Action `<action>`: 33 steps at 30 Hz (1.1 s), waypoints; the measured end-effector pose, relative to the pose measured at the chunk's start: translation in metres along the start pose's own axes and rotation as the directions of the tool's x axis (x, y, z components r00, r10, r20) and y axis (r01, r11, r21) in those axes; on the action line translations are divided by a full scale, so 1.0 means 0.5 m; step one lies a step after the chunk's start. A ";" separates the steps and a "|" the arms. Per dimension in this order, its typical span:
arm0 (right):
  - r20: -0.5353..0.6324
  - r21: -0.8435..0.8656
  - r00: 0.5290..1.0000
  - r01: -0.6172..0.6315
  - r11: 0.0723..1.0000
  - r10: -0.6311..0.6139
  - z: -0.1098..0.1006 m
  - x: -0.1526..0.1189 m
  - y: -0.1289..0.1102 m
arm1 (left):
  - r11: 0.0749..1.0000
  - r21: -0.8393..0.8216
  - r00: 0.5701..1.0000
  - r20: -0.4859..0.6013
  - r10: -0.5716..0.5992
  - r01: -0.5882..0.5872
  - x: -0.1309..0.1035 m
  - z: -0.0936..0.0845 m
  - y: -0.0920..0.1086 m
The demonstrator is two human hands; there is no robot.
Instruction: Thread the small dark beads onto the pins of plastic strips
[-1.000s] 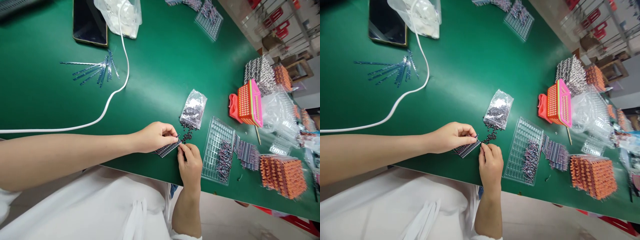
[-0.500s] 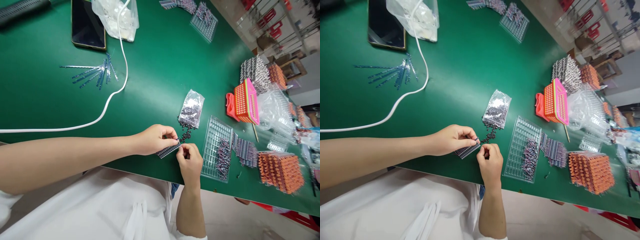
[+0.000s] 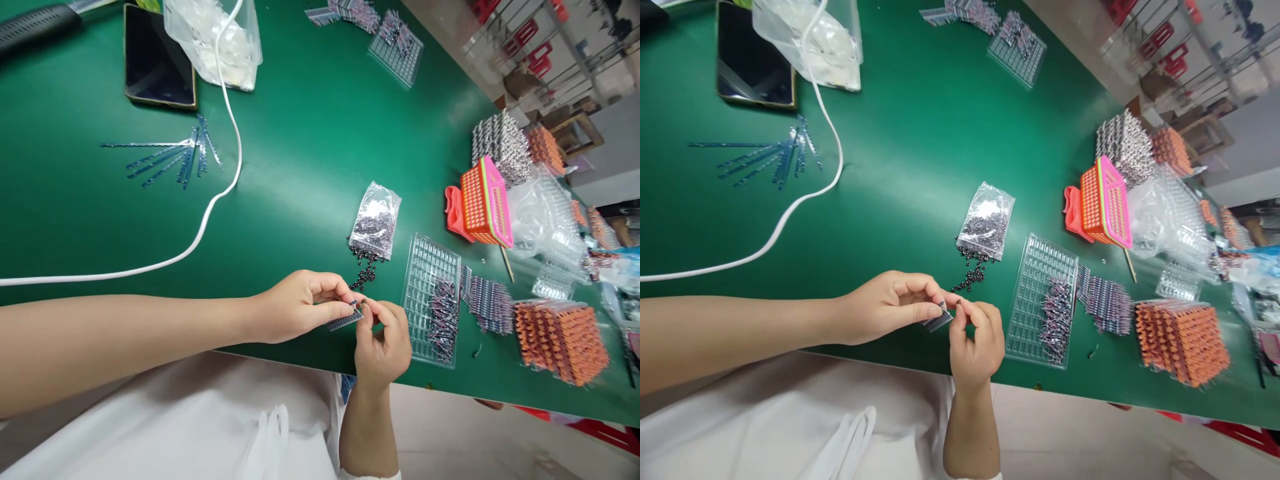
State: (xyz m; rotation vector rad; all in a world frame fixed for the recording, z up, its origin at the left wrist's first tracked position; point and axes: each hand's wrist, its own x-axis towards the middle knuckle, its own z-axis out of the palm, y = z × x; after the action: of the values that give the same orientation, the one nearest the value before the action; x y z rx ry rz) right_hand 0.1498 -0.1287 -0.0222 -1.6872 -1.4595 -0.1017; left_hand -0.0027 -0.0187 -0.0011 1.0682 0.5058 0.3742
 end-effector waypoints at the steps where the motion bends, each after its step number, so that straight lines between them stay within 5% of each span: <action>1: -0.003 -0.006 1.000 0.006 1.000 -0.006 -0.001 -0.001 0.000 | 1.000 0.003 1.000 0.000 0.002 -0.002 0.000 0.000 0.001; 9: -0.032 -0.006 0.999 -0.027 1.000 0.027 -0.002 -0.006 -0.004 | 0.987 0.136 0.996 0.031 0.085 -0.089 -0.006 0.000 0.003; 14: -0.045 0.032 0.997 -0.057 0.998 0.058 0.000 -0.007 -0.004 | 0.877 0.392 0.960 0.082 0.269 -0.279 -0.010 0.000 0.001; 21: -0.026 -0.005 0.999 -0.037 0.999 0.036 -0.001 -0.008 -0.002 | 0.748 0.500 0.892 0.133 0.433 -0.437 -0.010 0.002 -0.009; 29: -0.047 -0.028 0.999 -0.001 1.000 -0.001 0.000 -0.008 -0.002 | 0.725 0.496 0.869 0.148 0.472 -0.478 -0.012 0.002 -0.012; 33: -0.059 0.048 0.997 -0.037 0.998 0.040 0.000 -0.007 -0.004 | 0.800 0.434 0.908 0.133 0.397 -0.413 -0.013 0.002 -0.004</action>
State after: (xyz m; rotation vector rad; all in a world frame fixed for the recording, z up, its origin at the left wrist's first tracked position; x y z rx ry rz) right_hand 0.1471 -0.1317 -0.0231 -1.6601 -1.3739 -0.0959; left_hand -0.0076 -0.0238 -0.0008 1.6495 0.3320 0.6344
